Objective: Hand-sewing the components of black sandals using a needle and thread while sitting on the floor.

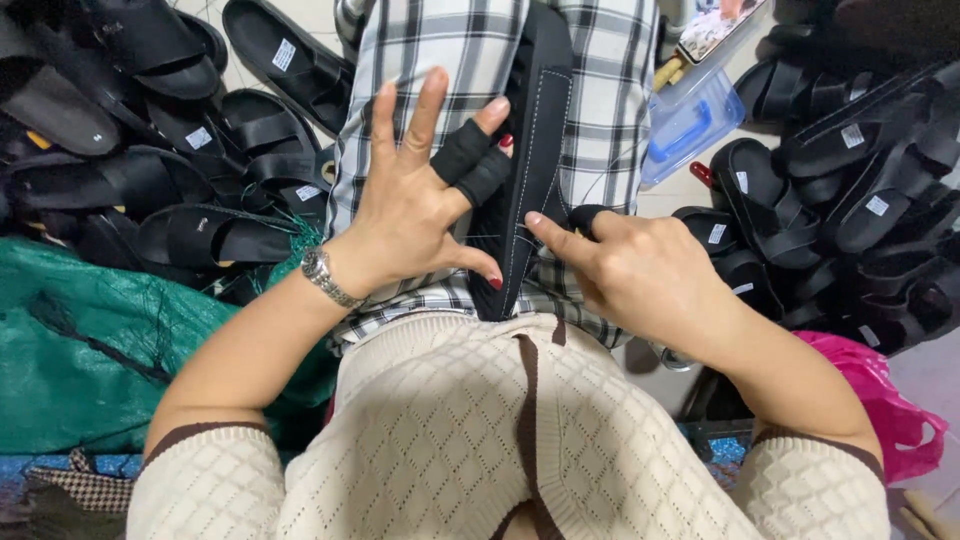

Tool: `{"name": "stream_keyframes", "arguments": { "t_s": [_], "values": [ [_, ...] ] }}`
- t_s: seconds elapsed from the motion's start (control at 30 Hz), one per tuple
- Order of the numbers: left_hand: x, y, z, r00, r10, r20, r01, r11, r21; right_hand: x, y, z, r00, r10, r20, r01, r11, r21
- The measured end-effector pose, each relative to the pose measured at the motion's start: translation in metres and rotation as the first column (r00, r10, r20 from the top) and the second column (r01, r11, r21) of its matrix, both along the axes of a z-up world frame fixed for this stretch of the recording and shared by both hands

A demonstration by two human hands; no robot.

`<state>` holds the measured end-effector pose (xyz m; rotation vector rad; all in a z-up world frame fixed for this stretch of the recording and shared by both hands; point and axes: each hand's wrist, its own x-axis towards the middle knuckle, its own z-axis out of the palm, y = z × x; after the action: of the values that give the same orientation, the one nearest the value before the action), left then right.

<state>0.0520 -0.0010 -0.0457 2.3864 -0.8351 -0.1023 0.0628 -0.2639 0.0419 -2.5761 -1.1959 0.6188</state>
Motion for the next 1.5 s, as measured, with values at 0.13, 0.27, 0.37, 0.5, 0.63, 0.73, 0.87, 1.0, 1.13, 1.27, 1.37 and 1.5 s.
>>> {"name": "stream_keyframes", "arguments": {
  "t_s": [0.13, 0.27, 0.37, 0.5, 0.63, 0.73, 0.87, 1.0, 1.13, 1.27, 1.37, 1.5],
  "values": [
    [0.003, 0.005, -0.004, 0.999, -0.007, 0.033, 0.008, 0.999, -0.036, 0.001, 0.012, -0.007, 0.979, -0.128, -0.158, 0.153, 0.975, 0.161],
    [0.008, 0.006, -0.001, 0.999, -0.01, 0.042, 0.014, 0.995, -0.099, 0.003, 0.023, -0.005, 0.975, -0.16, -0.152, 0.191, 0.958, 0.216],
    [0.005, 0.005, -0.002, 0.996, -0.004, 0.088, 0.011, 0.997, -0.079, 0.002, 0.028, 0.0, 0.944, -0.251, -0.212, 0.29, 0.94, 0.177],
    [-0.018, 0.01, 0.005, 0.999, 0.042, 0.03, -0.041, 0.998, -0.047, -0.022, 0.013, 0.002, 0.979, -0.179, 0.093, 0.139, 0.932, 0.334],
    [-0.048, 0.03, 0.012, 0.981, 0.162, -0.108, -0.188, 0.936, -0.298, -0.066, -0.037, -0.007, 0.986, -0.041, 0.16, 0.019, 0.991, 0.135],
    [-0.063, 0.036, 0.015, 0.831, 0.008, -0.557, -0.427, 0.652, -0.627, -0.071, -0.044, 0.02, 0.988, -0.143, 0.059, 0.143, 0.99, 0.007],
    [-0.085, 0.015, -0.012, 0.429, -0.522, -0.738, -0.804, 0.151, -0.575, -0.044, 0.003, 0.045, 0.921, -0.183, 0.344, 0.073, 0.948, 0.31],
    [-0.063, -0.015, 0.014, 0.325, -0.053, -0.944, -0.853, 0.414, -0.317, -0.026, 0.01, -0.026, 0.88, -0.131, 0.456, 0.055, 0.983, 0.175],
    [-0.075, -0.03, 0.008, 0.384, 0.16, -0.909, -0.819, 0.514, -0.256, -0.025, 0.004, -0.04, 0.882, -0.062, 0.467, 0.028, 0.996, 0.08],
    [-0.075, -0.039, 0.016, 0.786, 0.43, -0.445, -0.577, 0.769, -0.276, -0.031, 0.006, -0.029, 0.888, -0.015, 0.46, 0.032, 0.999, -0.028],
    [-0.078, -0.05, 0.021, 0.728, 0.497, -0.473, -0.626, 0.763, -0.162, -0.028, -0.006, 0.018, 0.934, -0.008, 0.357, 0.054, 0.991, -0.12],
    [-0.069, -0.034, 0.029, 0.617, 0.386, -0.686, -0.686, 0.692, -0.227, -0.036, -0.044, 0.047, 0.971, -0.211, 0.11, 0.229, 0.954, -0.192]
  ]
}}
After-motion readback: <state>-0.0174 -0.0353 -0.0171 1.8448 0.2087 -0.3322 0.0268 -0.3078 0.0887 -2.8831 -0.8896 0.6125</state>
